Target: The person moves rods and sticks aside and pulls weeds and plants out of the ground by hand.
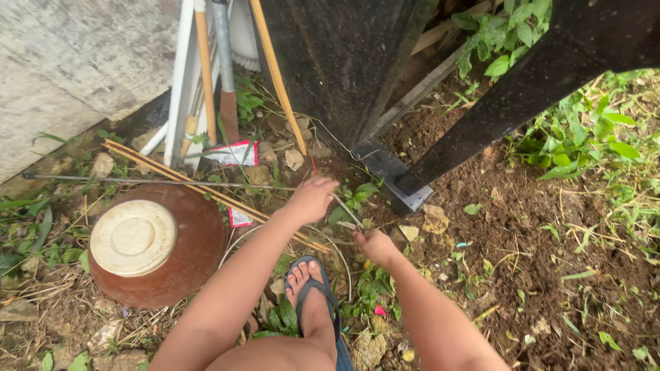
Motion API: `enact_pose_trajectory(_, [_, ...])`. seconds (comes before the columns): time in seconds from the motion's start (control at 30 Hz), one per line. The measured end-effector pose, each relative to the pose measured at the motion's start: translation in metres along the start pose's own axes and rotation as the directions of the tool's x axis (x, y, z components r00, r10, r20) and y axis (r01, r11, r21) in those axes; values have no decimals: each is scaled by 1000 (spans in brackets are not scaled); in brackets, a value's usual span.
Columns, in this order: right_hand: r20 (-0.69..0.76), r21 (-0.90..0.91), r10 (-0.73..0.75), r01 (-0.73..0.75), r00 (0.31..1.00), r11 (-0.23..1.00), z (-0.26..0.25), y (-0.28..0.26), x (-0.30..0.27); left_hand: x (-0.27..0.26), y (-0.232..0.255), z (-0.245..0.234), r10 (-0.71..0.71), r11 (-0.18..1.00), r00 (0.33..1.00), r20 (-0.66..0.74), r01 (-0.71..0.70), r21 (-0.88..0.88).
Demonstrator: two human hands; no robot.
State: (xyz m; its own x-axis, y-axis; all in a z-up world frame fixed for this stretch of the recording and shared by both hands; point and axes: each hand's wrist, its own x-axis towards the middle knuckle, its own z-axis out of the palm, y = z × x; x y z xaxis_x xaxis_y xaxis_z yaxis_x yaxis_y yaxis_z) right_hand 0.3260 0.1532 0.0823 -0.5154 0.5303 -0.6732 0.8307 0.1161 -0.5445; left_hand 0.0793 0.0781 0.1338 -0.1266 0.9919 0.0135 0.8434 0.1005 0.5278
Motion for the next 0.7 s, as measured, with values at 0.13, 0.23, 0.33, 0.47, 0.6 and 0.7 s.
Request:
enact_pose_trajectory(0.13, [-153, -90, 247, -263, 957, 961, -22, 24, -19, 2, 4, 19, -182, 969, 902, 390, 98, 227])
enact_pose_trajectory(0.23, [-345, -139, 259, -322, 902, 936, -74, 36, -33, -5, 12, 20, -268, 949, 851, 452, 151, 278])
enact_pose_trajectory(0.33, [-542, 1, 270, -321, 796, 947, -114, 26, -52, 2, 19, 20, -296, 938, 887, 354, 201, 282])
enact_pose_trajectory(0.47, [-494, 186, 179, -98, 851, 978, -120, 5, -43, 8, 17, 28, -304, 949, 907, 292, 261, 180])
enact_pose_trajectory(0.6, [-447, 277, 108, 22, 888, 961, -94, -27, -12, 13, 8, 37, -343, 935, 908, 241, 305, 182])
enact_pose_trajectory(0.7, [-468, 117, -59, 129, 882, 985, -77, -57, -7, 19, 0, 38, -349, 934, 928, 129, 332, 132])
